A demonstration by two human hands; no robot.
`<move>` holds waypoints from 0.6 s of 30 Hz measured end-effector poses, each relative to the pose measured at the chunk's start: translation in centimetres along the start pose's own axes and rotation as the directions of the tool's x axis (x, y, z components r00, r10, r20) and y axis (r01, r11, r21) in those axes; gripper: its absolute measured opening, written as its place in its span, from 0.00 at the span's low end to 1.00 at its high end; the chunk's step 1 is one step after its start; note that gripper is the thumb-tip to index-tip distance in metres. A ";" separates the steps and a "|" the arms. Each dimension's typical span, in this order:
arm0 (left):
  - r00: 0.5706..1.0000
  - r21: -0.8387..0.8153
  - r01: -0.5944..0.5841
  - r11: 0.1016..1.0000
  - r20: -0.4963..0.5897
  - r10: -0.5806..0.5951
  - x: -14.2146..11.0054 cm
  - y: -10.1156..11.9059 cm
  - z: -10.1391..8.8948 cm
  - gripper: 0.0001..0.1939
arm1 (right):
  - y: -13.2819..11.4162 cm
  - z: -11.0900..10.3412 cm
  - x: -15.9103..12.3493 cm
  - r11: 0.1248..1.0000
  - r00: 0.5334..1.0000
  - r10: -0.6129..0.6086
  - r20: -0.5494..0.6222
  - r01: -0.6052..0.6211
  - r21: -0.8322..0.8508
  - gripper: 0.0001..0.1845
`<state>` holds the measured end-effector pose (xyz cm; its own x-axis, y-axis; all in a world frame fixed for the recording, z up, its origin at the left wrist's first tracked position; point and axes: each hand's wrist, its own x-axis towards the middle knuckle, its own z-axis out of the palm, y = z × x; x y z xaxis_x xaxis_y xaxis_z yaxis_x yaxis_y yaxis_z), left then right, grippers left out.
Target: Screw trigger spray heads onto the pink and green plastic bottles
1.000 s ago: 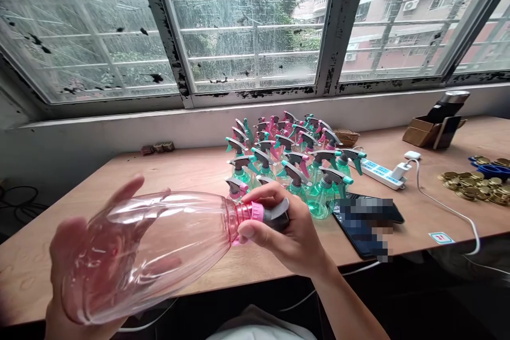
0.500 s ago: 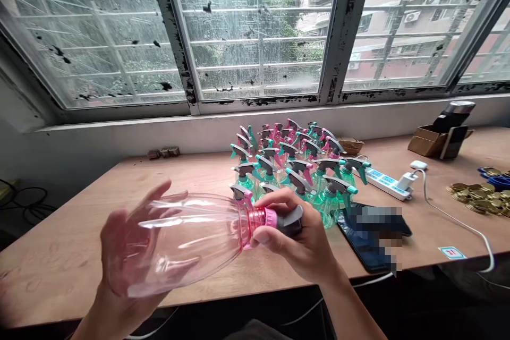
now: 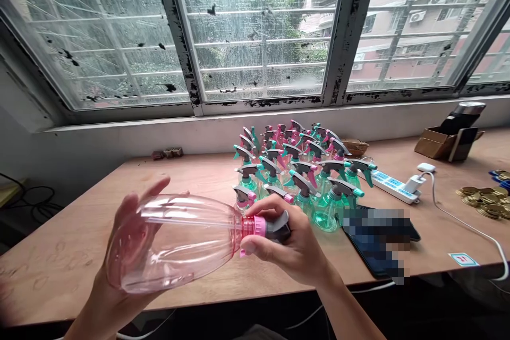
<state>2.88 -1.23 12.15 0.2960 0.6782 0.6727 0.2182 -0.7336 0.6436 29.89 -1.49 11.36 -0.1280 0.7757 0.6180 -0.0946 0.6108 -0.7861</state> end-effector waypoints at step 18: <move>0.999 0.013 0.042 0.999 0.026 -0.043 0.2 -0.2 -0.1 0.52 | -0.2 -1.1 -0.8 0.979 0.995 -0.068 0.071 0.080 -0.185 0.15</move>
<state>2.82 -0.92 12.17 0.3101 0.7074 0.6352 0.2426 -0.7048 0.6666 31.12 -2.08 11.05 -0.1913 0.7192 0.6680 0.0802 0.6897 -0.7196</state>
